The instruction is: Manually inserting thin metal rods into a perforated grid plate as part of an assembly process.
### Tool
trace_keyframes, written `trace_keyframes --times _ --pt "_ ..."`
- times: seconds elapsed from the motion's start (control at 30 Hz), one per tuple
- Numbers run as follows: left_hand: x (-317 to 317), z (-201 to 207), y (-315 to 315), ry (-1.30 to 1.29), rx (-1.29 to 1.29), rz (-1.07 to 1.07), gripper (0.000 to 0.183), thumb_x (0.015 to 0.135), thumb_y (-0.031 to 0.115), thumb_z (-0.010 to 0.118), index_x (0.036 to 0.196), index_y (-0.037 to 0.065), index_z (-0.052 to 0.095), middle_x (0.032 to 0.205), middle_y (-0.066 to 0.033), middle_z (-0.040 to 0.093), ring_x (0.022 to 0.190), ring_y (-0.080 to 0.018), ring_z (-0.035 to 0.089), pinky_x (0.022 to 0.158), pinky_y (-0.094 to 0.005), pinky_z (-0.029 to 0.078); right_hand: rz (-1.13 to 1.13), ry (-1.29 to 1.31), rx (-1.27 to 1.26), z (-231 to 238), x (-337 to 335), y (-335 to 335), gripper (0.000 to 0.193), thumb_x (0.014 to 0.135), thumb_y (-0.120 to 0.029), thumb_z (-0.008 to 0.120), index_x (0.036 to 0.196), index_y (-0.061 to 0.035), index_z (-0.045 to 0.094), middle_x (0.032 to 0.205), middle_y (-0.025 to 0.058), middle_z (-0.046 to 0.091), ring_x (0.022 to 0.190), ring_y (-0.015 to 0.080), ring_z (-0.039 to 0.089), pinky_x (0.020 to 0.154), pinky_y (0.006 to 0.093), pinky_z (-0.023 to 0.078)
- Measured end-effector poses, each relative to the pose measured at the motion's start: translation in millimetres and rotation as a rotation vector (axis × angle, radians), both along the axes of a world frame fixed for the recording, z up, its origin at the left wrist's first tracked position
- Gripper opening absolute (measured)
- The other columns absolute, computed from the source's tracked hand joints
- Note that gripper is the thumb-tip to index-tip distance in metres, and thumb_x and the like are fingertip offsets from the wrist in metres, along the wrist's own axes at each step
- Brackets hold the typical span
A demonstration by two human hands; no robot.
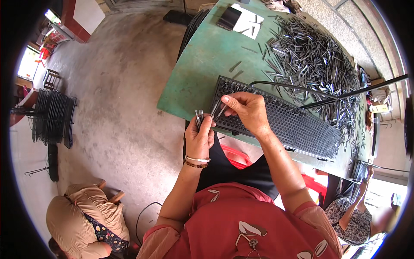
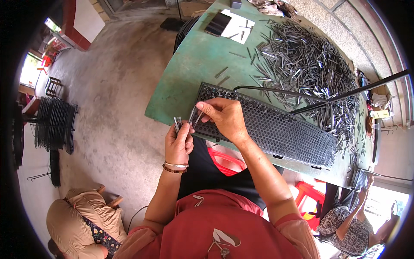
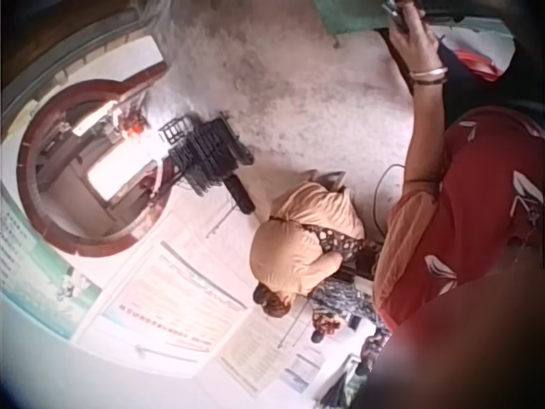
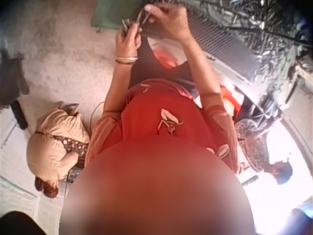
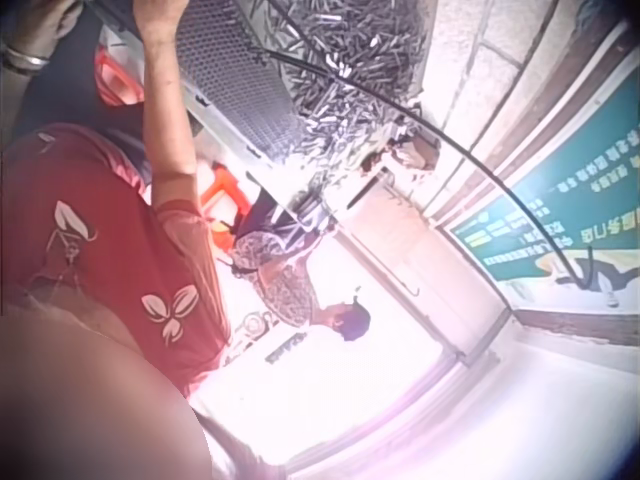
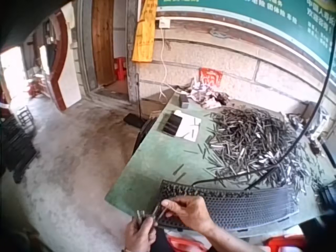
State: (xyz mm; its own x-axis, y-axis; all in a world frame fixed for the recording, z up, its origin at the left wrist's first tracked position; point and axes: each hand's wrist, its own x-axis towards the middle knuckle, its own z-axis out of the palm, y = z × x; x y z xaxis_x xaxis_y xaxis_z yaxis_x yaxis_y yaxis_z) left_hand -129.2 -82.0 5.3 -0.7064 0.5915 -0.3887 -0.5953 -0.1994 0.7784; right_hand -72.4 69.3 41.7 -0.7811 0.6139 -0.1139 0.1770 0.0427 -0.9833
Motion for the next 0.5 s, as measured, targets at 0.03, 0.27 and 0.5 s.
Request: trace_keyframes --times 0.03,0.27,0.5 --pt "-0.4 0.5 -0.7 -0.017 0.003 0.021 0.014 0.092 0.020 0.059 0.094 0.006 0.057 0.078 0.0002 0.056 0.047 -0.0007 0.038 0.038 -0.0164 0.025 -0.024 0.025 0.004 -1.1 -0.5 0.9 0.027 0.085 -0.024 0.070 0.089 0.0028 0.069 0.071 0.0044 0.066 0.062 0.0085 0.060 0.059 0.0217 0.049" --pt "-8.1 -4.8 -11.4 -0.065 -0.029 0.057 0.017 0.093 0.023 0.058 0.094 0.006 0.057 0.078 0.0006 0.055 0.048 -0.0010 0.039 0.037 -0.0162 0.026 -0.154 0.121 0.298 -17.9 -15.6 11.5 0.020 0.083 -0.017 0.070 0.089 0.0021 0.068 0.073 0.0084 0.065 0.060 0.0114 0.058 0.056 0.0260 0.046" --pt "-9.0 -3.1 -16.5 -0.075 -0.019 0.057 0.018 0.092 0.023 0.059 0.092 0.006 0.057 0.077 -0.0001 0.055 0.047 -0.0015 0.040 0.037 -0.0168 0.026 -0.081 0.110 0.666 -20.0 -20.4 11.5 0.016 0.082 -0.013 0.069 0.092 -0.0005 0.069 0.082 0.0110 0.068 0.068 0.0189 0.063 0.064 0.0282 0.048"
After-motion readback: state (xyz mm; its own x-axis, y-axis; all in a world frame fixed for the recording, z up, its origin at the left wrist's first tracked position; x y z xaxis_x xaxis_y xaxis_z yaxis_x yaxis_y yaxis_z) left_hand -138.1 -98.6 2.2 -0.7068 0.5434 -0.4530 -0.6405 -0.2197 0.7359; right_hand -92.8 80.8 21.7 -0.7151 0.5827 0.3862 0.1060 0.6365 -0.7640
